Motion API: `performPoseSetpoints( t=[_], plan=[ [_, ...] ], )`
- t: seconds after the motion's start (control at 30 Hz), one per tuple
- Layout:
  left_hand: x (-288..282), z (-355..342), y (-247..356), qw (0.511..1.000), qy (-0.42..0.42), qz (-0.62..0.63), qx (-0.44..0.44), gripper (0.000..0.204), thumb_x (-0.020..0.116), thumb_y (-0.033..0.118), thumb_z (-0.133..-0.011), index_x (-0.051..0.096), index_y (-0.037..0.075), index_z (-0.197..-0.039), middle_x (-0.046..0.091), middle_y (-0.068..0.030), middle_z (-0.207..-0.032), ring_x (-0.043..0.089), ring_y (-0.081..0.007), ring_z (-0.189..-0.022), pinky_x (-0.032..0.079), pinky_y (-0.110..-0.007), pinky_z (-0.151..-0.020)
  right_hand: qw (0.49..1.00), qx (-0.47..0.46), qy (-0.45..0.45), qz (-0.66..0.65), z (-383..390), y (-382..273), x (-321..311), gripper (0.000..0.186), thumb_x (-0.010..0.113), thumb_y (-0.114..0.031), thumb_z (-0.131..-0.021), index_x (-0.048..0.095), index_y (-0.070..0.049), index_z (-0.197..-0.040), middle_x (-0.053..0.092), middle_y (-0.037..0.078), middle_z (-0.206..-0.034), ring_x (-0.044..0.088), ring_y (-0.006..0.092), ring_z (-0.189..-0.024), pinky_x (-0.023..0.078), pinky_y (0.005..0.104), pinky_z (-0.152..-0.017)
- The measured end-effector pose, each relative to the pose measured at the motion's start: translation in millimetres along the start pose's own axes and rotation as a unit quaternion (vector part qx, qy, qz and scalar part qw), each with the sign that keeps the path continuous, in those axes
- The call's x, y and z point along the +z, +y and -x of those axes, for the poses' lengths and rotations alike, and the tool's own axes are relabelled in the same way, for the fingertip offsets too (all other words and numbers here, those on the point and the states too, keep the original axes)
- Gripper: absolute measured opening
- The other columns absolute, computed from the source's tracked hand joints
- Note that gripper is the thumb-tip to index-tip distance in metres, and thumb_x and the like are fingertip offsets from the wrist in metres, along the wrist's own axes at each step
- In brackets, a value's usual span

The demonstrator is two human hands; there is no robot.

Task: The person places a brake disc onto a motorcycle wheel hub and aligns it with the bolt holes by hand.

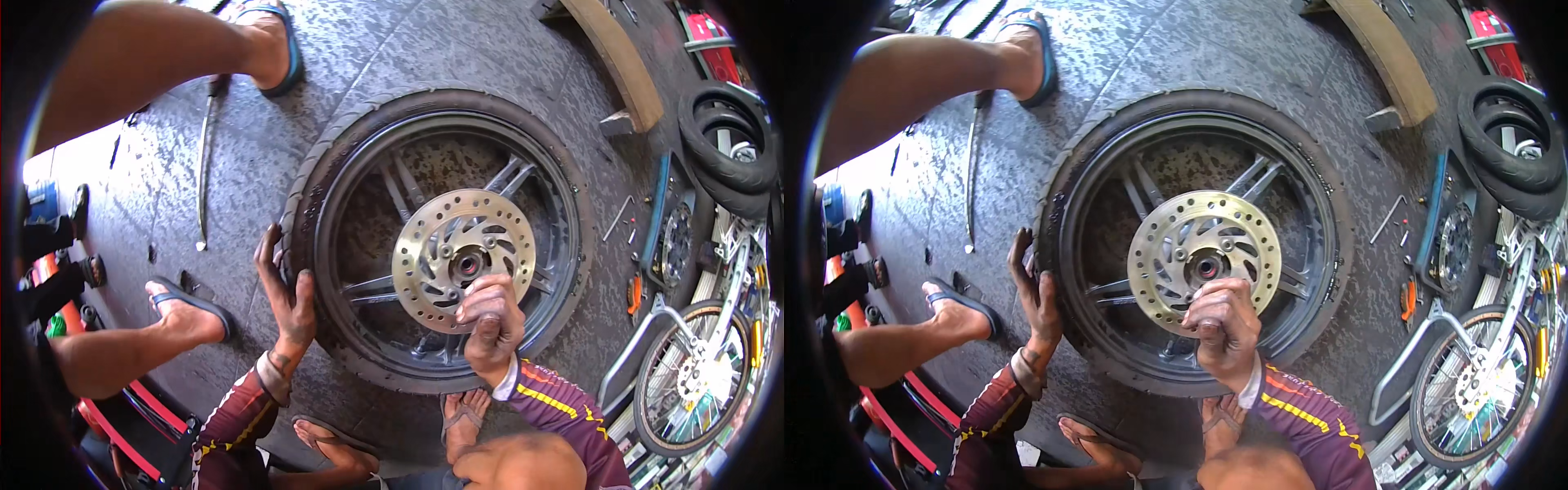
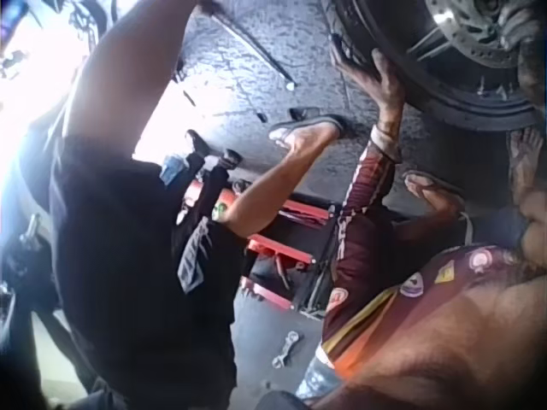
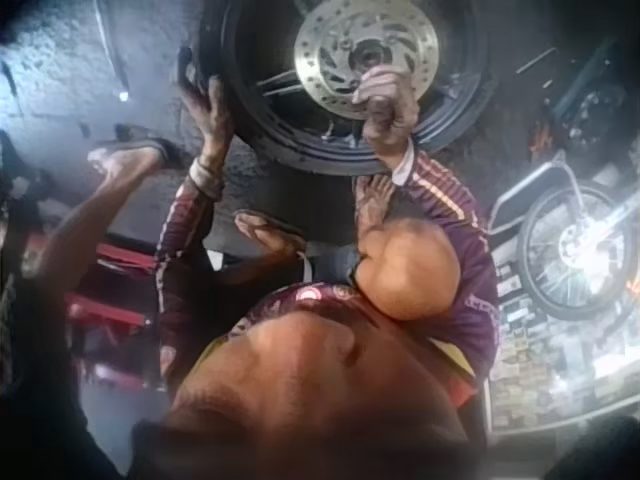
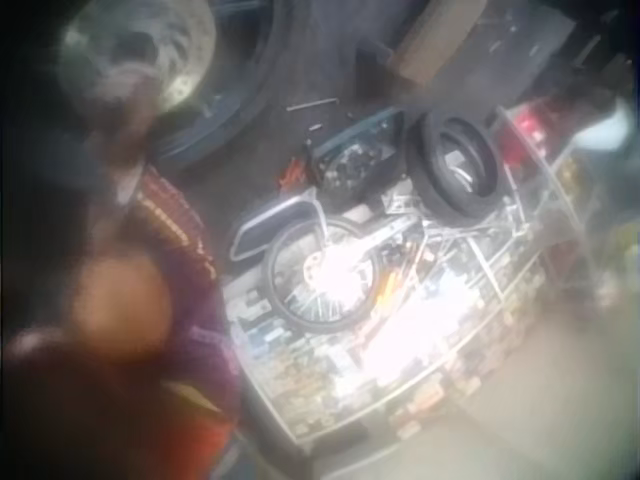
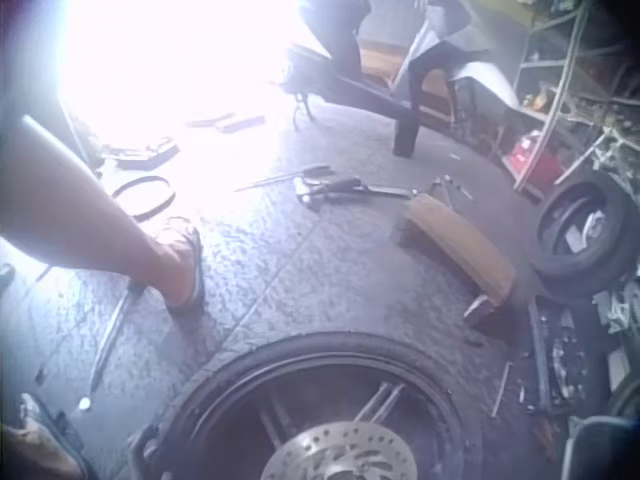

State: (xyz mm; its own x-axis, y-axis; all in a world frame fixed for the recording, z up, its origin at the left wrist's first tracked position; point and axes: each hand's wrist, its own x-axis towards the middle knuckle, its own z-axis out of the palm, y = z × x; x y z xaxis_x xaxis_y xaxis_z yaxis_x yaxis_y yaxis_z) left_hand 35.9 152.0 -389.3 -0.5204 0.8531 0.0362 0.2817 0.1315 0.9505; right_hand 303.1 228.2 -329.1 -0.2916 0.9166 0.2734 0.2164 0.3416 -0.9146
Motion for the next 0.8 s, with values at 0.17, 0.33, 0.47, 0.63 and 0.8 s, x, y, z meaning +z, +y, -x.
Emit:
performPoseSetpoints(
  t=[0.17, 0.33, 0.47, 0.63, 0.8],
  plan=[
    [-2, -3, 4, 0.996, -0.016, -0.086, 0.018, 0.069, 0.056, 0.039, -0.096, 0.038, -0.004, -0.147, 0.037, -0.0211, -0.146, 0.033, -0.0347, -0.141, 0.027, -0.047, -0.116, 0.998, 0.038, -0.024, 0.039, -6, -5, 1, 0.038, 0.050, -0.036, -0.105, 0.060, -0.012, -0.078, 0.064, 0.001, -0.075, 0.063, 0.0231, -0.080, 0.045, 0.0368, -0.082],
    [-3, -2, 5, 0.994, -0.013, -0.109, -0.004, 0.067, 0.052, 0.036, -0.098, 0.037, -0.006, -0.147, 0.038, -0.0222, -0.145, 0.033, -0.0349, -0.141, 0.026, -0.046, -0.117, 0.997, 0.057, 0.004, 0.050, -2, -3, 8, 0.043, 0.046, -0.040, -0.106, 0.055, -0.013, -0.074, 0.060, -0.002, -0.068, 0.060, 0.0204, -0.074, 0.042, 0.0346, -0.078],
    [-2, -3, 3, 0.992, -0.024, -0.121, 0.003, 0.069, 0.050, 0.039, -0.098, 0.036, -0.008, -0.147, 0.036, -0.0235, -0.145, 0.032, -0.0355, -0.141, 0.024, -0.047, -0.117, 0.994, 0.071, 0.031, 0.082, -7, -8, 18, 0.045, 0.045, -0.042, -0.105, 0.053, -0.013, -0.072, 0.058, -0.001, -0.065, 0.058, 0.0201, -0.071, 0.042, 0.0349, -0.077],
    [-2, -6, 0, 0.993, -0.022, -0.118, 0.009, 0.065, 0.048, 0.035, -0.099, 0.036, -0.008, -0.146, 0.035, -0.0240, -0.146, 0.031, -0.0355, -0.141, 0.022, -0.047, -0.117, 0.994, 0.077, 0.001, 0.072, -5, -4, 10, 0.033, 0.054, -0.032, -0.103, 0.057, -0.013, -0.076, 0.061, 0.000, -0.072, 0.063, 0.0220, -0.078, 0.040, 0.0353, -0.081],
    [-3, -4, 1, 0.991, -0.023, -0.130, 0.013, 0.059, 0.050, 0.027, -0.099, 0.037, -0.007, -0.145, 0.036, -0.0234, -0.145, 0.033, -0.0353, -0.139, 0.024, -0.046, -0.117, 0.995, 0.060, 0.006, 0.074, -4, 0, 12, 0.036, 0.052, -0.033, -0.104, 0.057, -0.012, -0.075, 0.061, 0.000, -0.073, 0.062, 0.0234, -0.079, 0.041, 0.0368, -0.081]
  ],
)
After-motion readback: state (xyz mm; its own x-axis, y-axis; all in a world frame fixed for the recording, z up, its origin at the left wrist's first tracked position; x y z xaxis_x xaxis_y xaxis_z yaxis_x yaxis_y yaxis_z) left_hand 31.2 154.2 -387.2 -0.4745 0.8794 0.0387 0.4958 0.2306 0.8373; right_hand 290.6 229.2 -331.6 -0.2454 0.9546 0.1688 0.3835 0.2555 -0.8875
